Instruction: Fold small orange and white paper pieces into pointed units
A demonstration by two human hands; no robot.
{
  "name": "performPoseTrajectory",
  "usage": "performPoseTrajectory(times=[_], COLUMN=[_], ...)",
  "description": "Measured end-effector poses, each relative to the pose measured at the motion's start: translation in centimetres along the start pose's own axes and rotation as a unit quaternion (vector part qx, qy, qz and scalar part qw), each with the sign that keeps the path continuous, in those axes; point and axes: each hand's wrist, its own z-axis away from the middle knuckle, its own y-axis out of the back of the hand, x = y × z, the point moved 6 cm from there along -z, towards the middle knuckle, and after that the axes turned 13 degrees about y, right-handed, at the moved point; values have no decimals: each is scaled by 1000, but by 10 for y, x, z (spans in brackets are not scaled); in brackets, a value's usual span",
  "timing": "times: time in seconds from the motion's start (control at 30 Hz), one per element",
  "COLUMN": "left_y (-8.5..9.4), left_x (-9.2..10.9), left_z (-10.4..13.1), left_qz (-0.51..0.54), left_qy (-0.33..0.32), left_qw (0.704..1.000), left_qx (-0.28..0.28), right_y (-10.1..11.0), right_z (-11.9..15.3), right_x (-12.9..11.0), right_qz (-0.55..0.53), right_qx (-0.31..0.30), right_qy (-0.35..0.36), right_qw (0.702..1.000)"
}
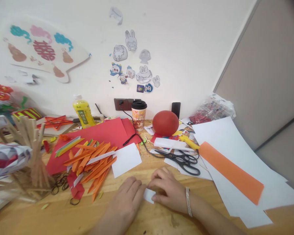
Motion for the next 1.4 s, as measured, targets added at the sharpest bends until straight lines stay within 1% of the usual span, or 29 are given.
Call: performPoseTrajectory(times=[0.1, 0.2, 0.37, 0.5, 0.6, 0.73, 0.8, 0.87, 0.93, 1.03, 1.13, 1.23, 1.3, 1.4], left_y=[6, 5, 1, -1, 0, 6, 6, 6, 7, 7, 5, 0, -4, -9], left_x=[6, 8, 3, -3, -4, 2, 6, 8, 5, -3, -11, -19, -23, -26], left_z=[-4, -5, -1, 4, 3, 0, 0, 0, -2, -6, -10, -14, -14, -12], left_qz=[3, 15, 32, 27, 25, 46, 56, 63, 85, 158, 264, 360, 393, 397], left_qy=[-39, -66, -83, -106, -124, -146, -159, -167, -155, -119, -86, -25, 4, 32], left_qw=[999, 998, 996, 992, 990, 987, 983, 980, 977, 966, 936, 897, 878, 870], left_qx=[-7, -15, -20, -56, -64, -50, -67, -92, -118, -165, -217, -255, -273, -290], right_y=[1, 5, 8, 10, 11, 12, 12, 9, 5, 1, -3, -6, -8, -8], right_z=[-2, -4, -4, -2, 0, 2, 2, 3, 3, 2, -1, -5, -6, -6], right_x=[-7, -14, -22, -17, -15, -16, -18, -19, -19, -14, -9, -3, 1, 2], right_qz=[-38, -70, -56, -50, -43, -6, 25, 39, 34, 7, -27, -53, -59, -62], right_qx=[20, 29, 33, 56, 59, 68, 69, 49, 24, 12, 10, 8, 3, -10], right_qy=[44, 99, 162, 166, 171, 165, 172, 187, 194, 184, 159, 119, 94, 69], right_qw=[998, 992, 985, 983, 982, 984, 982, 980, 980, 983, 987, 992, 994, 996])
